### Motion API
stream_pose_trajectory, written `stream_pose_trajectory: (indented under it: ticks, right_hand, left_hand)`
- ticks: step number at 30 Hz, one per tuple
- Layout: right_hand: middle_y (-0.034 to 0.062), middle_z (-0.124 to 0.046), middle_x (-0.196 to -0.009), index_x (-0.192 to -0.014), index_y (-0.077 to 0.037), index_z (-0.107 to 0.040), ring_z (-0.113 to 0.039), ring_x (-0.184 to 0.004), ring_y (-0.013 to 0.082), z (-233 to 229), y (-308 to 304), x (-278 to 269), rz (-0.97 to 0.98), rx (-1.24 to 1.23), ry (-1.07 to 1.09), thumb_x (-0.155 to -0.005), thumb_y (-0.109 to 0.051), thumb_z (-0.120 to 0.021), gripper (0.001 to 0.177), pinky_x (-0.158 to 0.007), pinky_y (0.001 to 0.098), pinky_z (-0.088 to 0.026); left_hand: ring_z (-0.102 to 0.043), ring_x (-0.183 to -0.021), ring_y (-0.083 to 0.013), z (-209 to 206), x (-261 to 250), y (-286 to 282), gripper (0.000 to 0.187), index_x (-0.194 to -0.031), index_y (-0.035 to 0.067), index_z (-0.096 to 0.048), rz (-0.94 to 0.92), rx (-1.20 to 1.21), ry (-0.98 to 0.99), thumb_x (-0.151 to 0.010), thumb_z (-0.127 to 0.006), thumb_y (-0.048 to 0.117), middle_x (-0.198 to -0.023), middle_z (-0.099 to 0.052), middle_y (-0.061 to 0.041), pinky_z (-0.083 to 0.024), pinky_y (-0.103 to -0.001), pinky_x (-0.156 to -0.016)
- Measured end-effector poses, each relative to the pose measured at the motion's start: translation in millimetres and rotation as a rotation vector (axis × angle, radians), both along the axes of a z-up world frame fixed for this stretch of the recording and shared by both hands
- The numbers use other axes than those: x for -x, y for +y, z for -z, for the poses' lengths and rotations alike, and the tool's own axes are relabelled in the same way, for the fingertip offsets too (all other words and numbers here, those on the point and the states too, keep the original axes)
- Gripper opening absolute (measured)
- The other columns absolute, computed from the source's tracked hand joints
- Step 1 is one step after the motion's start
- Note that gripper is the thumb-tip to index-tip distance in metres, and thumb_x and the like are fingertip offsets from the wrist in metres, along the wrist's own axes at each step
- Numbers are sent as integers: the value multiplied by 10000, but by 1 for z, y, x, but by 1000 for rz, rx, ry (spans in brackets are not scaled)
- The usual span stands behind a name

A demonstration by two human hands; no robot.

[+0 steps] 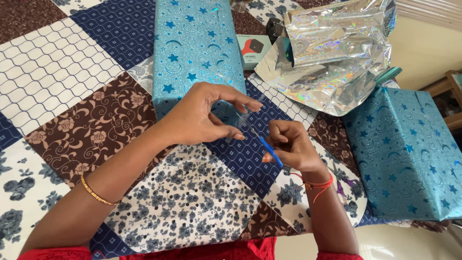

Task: The person wraps a rectangular box with blue star-patterned wrapping paper. They fold the paper edges, cut and apply clear tape to secure the folds, and smooth the surface to finish the package.

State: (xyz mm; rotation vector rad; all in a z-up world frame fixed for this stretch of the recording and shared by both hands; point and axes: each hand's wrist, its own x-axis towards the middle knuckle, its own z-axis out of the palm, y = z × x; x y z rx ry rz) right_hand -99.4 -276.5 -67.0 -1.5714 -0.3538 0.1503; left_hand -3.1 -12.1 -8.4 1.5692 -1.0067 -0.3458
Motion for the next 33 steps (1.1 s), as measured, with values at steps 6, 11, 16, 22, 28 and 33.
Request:
stream_pose_trajectory:
  ticks: [6,11,16,22,28,33]
  right_hand:
    - [-61,-312,-649,-696,-130,-256,-302,-625,32,-4,0,3,37,162,28,-778,74,-772,561,-533,208,-329]
    - [-18,-480,-692,-672,-81,-416,-473,-617,46,-22,-16,23,111,246,-69,-744,97,-661,311,-543,209,-474]
    - [106,-721,-790,-871,-14,-626,-669,-699,131,-5,-60,43,865,238,-52,-854,19,-665,54,-596,249,-533]
    - [200,-760,-834,-922,-34,-796,-759,-819,367,53,-137,45,1156,1267,100,-714,-100,-816,219,-796,437,-596]
    - [254,-737,-1051,-1007,-61,-785,-712,-985,463,72,-158,18,926,1735,311,-790,-106,-696,238,-803,542,-580]
    - [216,-755,-1043,-1014,-57,-764,-731,-969,430,-4,-77,6,803,1788,169,-843,-183,-678,229,-809,525,-584]
  left_hand:
    - [-689,-1119,-152,-1,-4,5,618,-1276,138,-694,-12,46,-47,-727,-759,-137,-1327,-670,-65,-658,-274,-730]
    - [-693,-1105,-178,2,0,0,666,-1305,135,-684,-8,2,-71,-708,-768,-148,-1380,-629,-75,-661,-279,-705]
    - [-673,-1152,-192,6,-3,2,805,-1411,160,-571,17,22,-104,-695,-794,-133,-1499,-484,-93,-659,-280,-702]
    - [-653,-1200,-209,-1,3,2,941,-1486,176,-464,51,25,-87,-666,-858,-61,-1526,-412,-95,-662,-284,-686]
    - [-643,-1210,-210,-6,6,4,1008,-1527,201,-364,1,-15,-121,-693,-914,74,-1529,-377,-86,-658,-282,-685]
    - [-620,-1248,-234,-8,8,12,946,-1569,186,-328,17,36,-131,-759,-764,-34,-1554,-341,-98,-663,-284,-732]
